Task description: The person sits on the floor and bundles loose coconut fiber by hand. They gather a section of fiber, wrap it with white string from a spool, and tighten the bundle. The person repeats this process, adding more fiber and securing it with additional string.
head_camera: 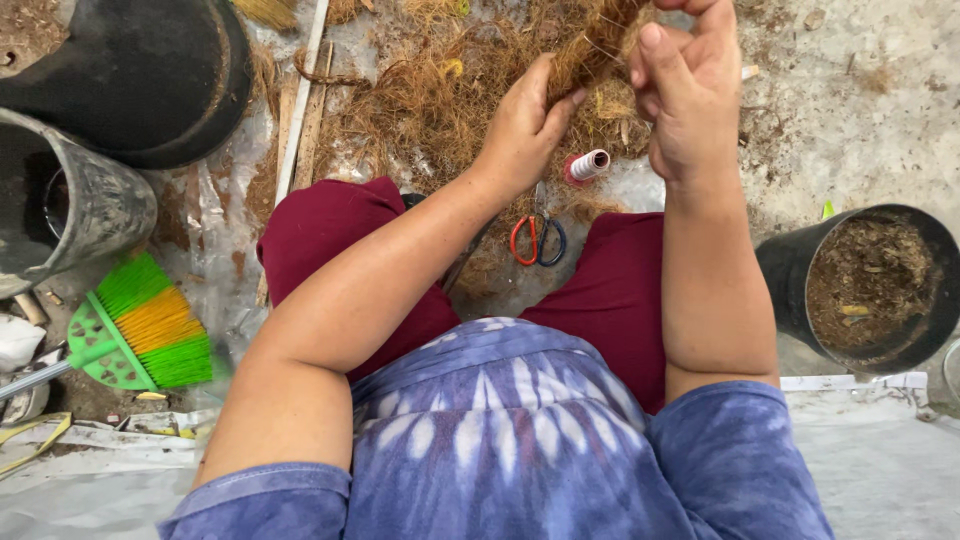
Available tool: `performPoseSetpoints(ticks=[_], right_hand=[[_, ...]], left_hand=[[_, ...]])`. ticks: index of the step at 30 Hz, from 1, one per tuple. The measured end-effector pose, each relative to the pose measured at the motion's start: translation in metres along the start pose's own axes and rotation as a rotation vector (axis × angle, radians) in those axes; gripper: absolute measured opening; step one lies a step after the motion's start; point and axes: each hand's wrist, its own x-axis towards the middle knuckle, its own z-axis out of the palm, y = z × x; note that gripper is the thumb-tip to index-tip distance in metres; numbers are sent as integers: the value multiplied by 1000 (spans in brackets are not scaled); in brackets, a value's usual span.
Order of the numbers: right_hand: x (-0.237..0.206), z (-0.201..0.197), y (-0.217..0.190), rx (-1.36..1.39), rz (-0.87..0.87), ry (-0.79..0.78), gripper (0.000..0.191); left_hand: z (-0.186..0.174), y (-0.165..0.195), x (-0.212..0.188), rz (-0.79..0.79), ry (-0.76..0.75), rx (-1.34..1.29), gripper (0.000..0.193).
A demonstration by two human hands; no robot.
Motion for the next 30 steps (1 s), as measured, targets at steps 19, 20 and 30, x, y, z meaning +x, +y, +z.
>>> performPoseSetpoints(ticks=[19,20,30], right_hand=[[-18,-2,-27,-891,21,-173,18],[-17,0,-26,-781,-125,-175,21],[-4,-10,-6,44,-252,-225,32]], left_hand=[[-8,-14,10,99,103,-163,31],[-7,-17,10,131,109,-215,33],[-4,-23,6,-76,-6,-615,27]])
